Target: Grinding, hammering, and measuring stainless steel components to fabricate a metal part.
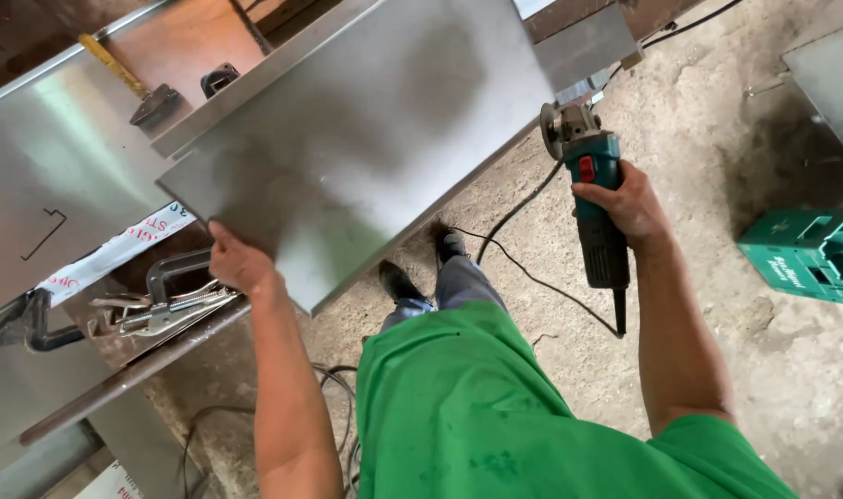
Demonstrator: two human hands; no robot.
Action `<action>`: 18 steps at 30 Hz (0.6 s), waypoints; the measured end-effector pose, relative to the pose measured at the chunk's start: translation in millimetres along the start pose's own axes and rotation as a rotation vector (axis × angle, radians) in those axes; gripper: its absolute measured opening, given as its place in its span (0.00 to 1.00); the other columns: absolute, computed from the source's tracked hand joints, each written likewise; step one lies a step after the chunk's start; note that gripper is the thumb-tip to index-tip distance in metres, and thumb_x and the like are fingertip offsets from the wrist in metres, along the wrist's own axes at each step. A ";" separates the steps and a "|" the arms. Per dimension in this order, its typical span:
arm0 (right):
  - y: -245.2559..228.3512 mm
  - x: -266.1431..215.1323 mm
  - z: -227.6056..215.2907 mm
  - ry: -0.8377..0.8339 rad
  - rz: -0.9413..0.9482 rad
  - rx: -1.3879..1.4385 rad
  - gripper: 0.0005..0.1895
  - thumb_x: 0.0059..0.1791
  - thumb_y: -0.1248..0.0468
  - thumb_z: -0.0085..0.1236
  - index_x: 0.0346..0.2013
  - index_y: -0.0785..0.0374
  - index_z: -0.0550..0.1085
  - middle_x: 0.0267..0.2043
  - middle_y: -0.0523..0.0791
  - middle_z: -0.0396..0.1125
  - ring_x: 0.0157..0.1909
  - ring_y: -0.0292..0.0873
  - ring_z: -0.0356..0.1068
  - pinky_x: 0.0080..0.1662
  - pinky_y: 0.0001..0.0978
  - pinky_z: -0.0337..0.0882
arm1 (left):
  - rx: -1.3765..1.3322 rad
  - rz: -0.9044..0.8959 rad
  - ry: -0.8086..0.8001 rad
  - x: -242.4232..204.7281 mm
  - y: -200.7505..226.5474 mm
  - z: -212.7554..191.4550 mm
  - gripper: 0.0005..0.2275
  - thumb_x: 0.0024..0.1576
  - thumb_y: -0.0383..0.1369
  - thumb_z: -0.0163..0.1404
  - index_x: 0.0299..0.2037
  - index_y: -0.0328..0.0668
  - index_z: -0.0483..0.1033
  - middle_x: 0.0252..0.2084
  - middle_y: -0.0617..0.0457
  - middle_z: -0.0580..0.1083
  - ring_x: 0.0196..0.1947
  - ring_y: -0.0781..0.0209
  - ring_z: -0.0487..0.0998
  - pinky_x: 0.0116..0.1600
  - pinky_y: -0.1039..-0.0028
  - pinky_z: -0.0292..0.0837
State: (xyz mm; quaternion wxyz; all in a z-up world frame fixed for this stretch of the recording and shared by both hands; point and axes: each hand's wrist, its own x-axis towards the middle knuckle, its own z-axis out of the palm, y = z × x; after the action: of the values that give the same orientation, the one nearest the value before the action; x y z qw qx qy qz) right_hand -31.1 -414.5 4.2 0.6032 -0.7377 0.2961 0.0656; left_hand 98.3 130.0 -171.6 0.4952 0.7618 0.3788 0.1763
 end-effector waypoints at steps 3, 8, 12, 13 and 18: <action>-18.0 11.6 -0.7 0.032 -0.012 -0.085 0.28 0.41 0.58 0.71 0.49 0.67 0.70 0.38 0.48 0.71 0.35 0.44 0.76 0.39 0.39 0.82 | -0.106 0.098 -0.047 1.1 -6.6 -41.0 0.32 0.65 0.57 0.44 0.28 0.29 0.76 0.23 0.56 0.73 0.23 0.64 0.64 0.29 0.68 0.65; -42.5 86.1 -0.6 0.026 -0.084 -0.345 0.31 0.43 0.57 0.73 0.52 0.69 0.69 0.43 0.50 0.72 0.41 0.46 0.75 0.43 0.41 0.80 | -0.007 -0.012 0.019 18.5 -58.6 -70.6 0.30 0.70 0.53 0.49 0.31 0.26 0.75 0.25 0.53 0.68 0.27 0.61 0.61 0.31 0.65 0.60; -71.6 157.3 21.3 -0.039 -0.161 -0.441 0.34 0.42 0.55 0.73 0.54 0.69 0.66 0.48 0.53 0.69 0.45 0.47 0.74 0.46 0.42 0.80 | -0.038 -0.096 0.026 -7.5 -24.2 -81.0 0.23 0.67 0.51 0.49 0.33 0.36 0.78 0.26 0.61 0.75 0.25 0.66 0.68 0.31 0.70 0.67; -72.1 173.3 23.7 -0.047 -0.161 -0.444 0.34 0.42 0.55 0.73 0.54 0.69 0.66 0.48 0.53 0.69 0.45 0.47 0.74 0.46 0.42 0.80 | -0.036 -0.101 0.033 -5.4 -41.4 -81.2 0.23 0.67 0.51 0.49 0.33 0.36 0.78 0.26 0.61 0.75 0.25 0.66 0.68 0.31 0.70 0.67; -73.4 238.7 35.2 -0.001 -0.318 -0.643 0.35 0.41 0.51 0.75 0.50 0.70 0.68 0.46 0.57 0.70 0.47 0.53 0.73 0.47 0.47 0.75 | 0.031 -0.219 0.087 -21.9 -28.4 -77.6 0.26 0.68 0.51 0.50 0.25 0.37 0.69 0.21 0.60 0.63 0.22 0.62 0.57 0.25 0.63 0.53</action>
State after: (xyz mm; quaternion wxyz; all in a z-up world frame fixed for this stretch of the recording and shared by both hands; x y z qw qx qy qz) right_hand 210.8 -460.1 -50.9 0.3429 -0.9266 0.1416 0.0610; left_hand 22.7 168.0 -159.8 0.4829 0.7149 0.4836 0.1481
